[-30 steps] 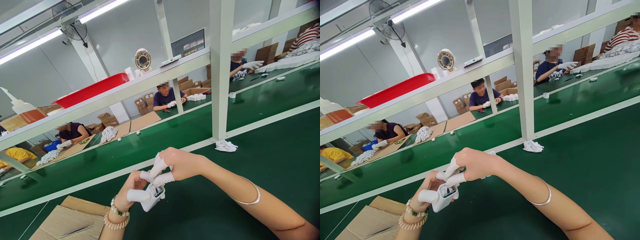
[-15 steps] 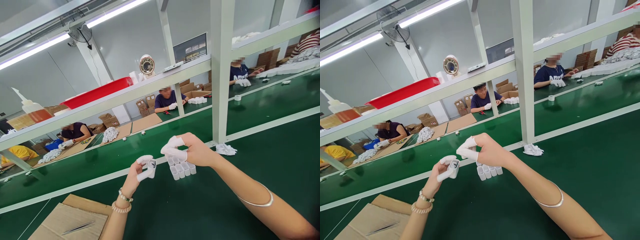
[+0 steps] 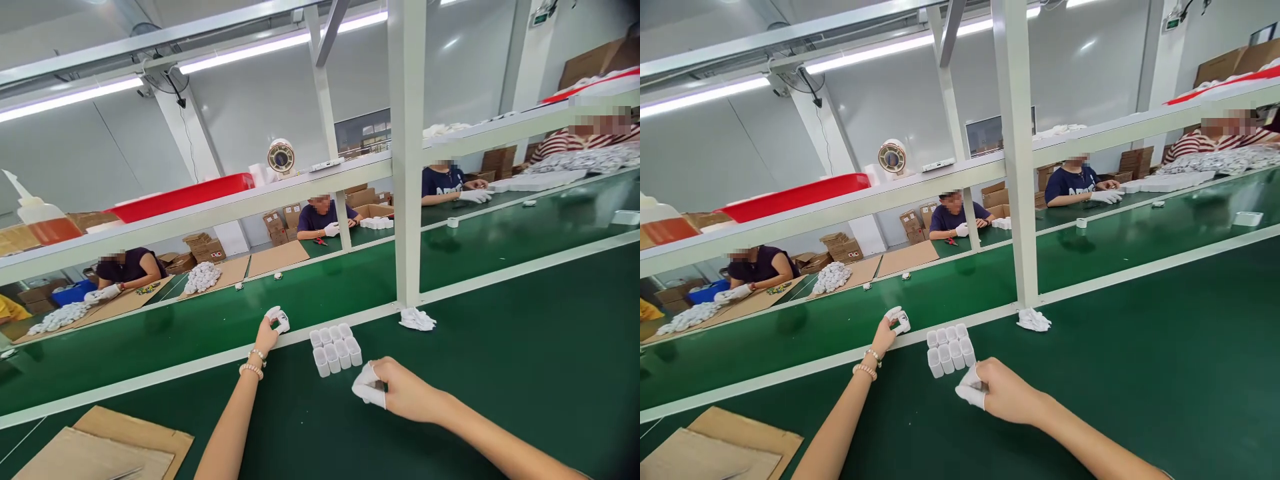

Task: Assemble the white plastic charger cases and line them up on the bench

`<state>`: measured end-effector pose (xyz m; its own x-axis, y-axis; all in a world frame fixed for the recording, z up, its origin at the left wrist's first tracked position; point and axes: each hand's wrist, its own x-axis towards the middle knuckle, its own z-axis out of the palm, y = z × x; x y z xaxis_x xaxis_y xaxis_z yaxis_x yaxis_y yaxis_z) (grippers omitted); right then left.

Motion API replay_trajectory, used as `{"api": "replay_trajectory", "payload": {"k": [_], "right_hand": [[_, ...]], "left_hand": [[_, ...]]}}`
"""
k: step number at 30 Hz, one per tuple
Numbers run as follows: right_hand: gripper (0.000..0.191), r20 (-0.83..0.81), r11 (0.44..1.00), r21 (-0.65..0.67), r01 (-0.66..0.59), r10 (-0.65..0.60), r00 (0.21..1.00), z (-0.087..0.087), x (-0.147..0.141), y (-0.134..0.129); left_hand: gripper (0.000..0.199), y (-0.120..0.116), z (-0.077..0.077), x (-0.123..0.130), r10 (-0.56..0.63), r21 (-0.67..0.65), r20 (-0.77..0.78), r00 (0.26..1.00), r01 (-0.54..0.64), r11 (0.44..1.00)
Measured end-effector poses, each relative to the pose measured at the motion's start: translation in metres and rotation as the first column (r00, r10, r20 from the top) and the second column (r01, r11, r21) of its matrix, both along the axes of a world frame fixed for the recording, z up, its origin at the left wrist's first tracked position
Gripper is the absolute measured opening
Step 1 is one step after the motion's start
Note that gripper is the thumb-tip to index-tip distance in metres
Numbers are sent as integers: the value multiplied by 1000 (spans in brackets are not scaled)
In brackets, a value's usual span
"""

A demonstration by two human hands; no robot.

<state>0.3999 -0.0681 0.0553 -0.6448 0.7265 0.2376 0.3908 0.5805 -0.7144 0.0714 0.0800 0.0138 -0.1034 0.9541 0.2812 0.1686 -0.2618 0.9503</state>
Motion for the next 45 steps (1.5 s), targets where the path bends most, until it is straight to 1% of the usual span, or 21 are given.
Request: {"api": "replay_trajectory", "payload": {"k": [3,5,8,10,16,17,20,22,24,25,27,28,29,30,31,33,35,37,39,41,45], "right_hand": [[43,-20,994,-106,-13,11,1000,-16,-1,-1],[41,-7,991,-128,-28,28,1000,-22,-2,0],[39,13,992,-117,-40,42,999,-25,-2,1],[38,12,991,-121,-53,55,998,-25,-1,1],[38,-59,968,-246,-52,39,997,-25,-2,4],[39,-80,959,-280,-43,21,997,-25,-2,5],[42,-107,930,-364,-41,2,994,-22,-1,7],[45,-100,909,-410,-74,35,994,-18,-1,4],[47,-123,827,-531,-186,142,982,-13,-4,-1],[48,-146,745,-613,-264,221,964,-10,-7,-4],[49,-204,508,-766,-393,388,899,-7,-21,-11],[48,-217,398,-818,-415,454,864,-7,-31,-13],[46,-198,350,-847,-400,489,849,-8,-43,-15],[42,-158,357,-860,-364,493,856,-9,-57,-15],[37,-105,409,-856,-317,464,880,-11,-73,-13],[24,-28,575,-790,-212,311,950,-15,-108,-6],[17,-56,688,-710,-149,156,986,-15,-143,3],[19,-131,751,-646,-138,68,989,-9,-172,13],[20,-193,779,-606,-161,53,980,1,-190,21],[19,-216,782,-592,-197,82,973,11,-195,25],[26,-181,728,-637,-252,177,967,19,-167,21]], "left_hand": [[66,-4,-2,4,24,-7,12,1000,-24,1000],[67,-15,-3,4,63,0,22,998,-63,998],[67,-40,0,0,93,-20,53,994,-92,996],[64,-62,6,-3,68,-63,87,994,-62,996],[58,-155,29,-1,-108,-228,249,962,167,959],[57,-171,32,0,-168,-259,279,946,243,935],[52,-212,39,4,-414,-344,287,864,496,797],[50,-226,42,5,-508,-362,238,828,561,745],[51,-226,45,4,-484,-334,234,843,538,774],[53,-222,46,3,-434,-311,258,863,500,808],[54,-209,47,-2,-309,-273,316,897,398,876],[53,-201,46,-5,-250,-262,339,907,347,901],[52,-195,44,-8,-204,-257,356,912,306,917],[52,-189,41,-12,-169,-257,366,915,274,927],[52,-185,37,-16,-139,-261,371,918,247,933],[53,-181,29,-24,-76,-277,378,923,191,942],[55,-182,23,-31,-16,-285,383,924,134,949],[56,-183,21,-36,33,-273,390,920,81,959],[58,-184,22,-40,66,-250,394,917,38,967],[58,-184,24,-42,91,-227,393,915,0,974],[55,-184,26,-43,133,-202,374,918,-59,978]]}}
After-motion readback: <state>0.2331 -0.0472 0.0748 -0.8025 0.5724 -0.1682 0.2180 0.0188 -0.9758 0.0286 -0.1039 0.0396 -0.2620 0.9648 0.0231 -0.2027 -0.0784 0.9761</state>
